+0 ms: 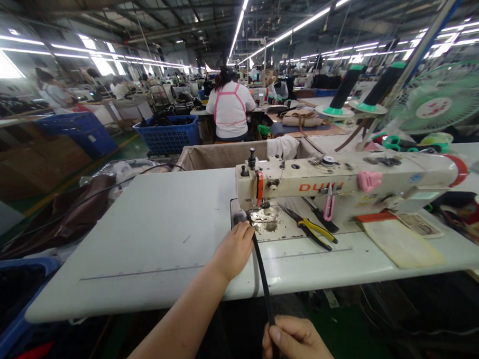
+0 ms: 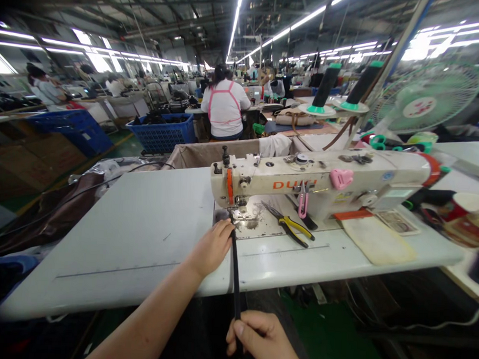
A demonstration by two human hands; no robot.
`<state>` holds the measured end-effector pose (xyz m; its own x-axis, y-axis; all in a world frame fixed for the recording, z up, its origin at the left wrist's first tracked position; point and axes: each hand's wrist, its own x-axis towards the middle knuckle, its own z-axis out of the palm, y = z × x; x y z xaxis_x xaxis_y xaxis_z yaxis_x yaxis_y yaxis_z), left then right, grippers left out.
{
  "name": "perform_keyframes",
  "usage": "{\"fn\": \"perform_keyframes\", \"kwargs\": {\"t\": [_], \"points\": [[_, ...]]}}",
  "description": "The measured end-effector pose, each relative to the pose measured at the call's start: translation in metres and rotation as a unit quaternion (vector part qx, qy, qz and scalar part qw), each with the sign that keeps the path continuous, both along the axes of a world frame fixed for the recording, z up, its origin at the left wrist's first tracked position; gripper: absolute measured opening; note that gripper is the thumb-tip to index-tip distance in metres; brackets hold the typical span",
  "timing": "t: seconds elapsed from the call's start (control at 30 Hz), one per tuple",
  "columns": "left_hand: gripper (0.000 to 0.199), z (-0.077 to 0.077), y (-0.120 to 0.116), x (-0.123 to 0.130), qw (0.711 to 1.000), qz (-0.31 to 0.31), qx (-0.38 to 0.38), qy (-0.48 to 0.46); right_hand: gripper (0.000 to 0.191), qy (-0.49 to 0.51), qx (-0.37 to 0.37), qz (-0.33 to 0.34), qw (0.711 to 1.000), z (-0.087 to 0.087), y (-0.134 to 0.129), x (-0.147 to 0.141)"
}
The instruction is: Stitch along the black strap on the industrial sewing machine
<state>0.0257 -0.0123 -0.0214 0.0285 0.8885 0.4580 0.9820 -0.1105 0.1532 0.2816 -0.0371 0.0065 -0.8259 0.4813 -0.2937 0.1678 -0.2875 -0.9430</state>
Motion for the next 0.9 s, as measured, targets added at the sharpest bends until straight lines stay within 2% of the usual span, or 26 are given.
{"fn": "perform_keyframes", "kwargs": {"t": [0.17,0.3,0.43,0.53,0.63,0.8,0.9], "points": [[0.028,0.0,-0.004,-0.001,1.0,-0.013,0.0,0.011,0.052,0.022,0.084,0.016,0.996,-0.002,0.005,-0.001],[0.024,0.004,-0.006,-0.001,1.0,-0.025,0.0,0.017,0.048,0.036,0.112,-0.008,0.993,0.004,0.009,-0.006],[0.021,0.007,-0.006,-0.001,0.999,-0.027,0.012,0.017,0.044,0.021,0.102,-0.044,0.994,0.011,0.011,-0.01],[0.021,0.006,-0.006,-0.001,1.0,-0.023,0.011,0.012,0.048,0.005,0.04,-0.082,0.996,0.012,0.009,-0.013],[0.022,0.004,-0.006,-0.001,1.0,-0.015,0.008,0.016,0.056,-0.004,-0.021,-0.081,0.997,0.013,0.007,-0.016],[0.02,0.005,-0.006,-0.002,0.999,-0.027,0.004,0.023,0.059,-0.023,-0.004,-0.059,0.998,0.02,0.005,-0.015],[0.02,0.006,-0.007,-0.002,1.0,-0.027,0.004,0.012,0.061,-0.03,-0.008,-0.052,0.998,0.019,0.005,-0.013]]}}
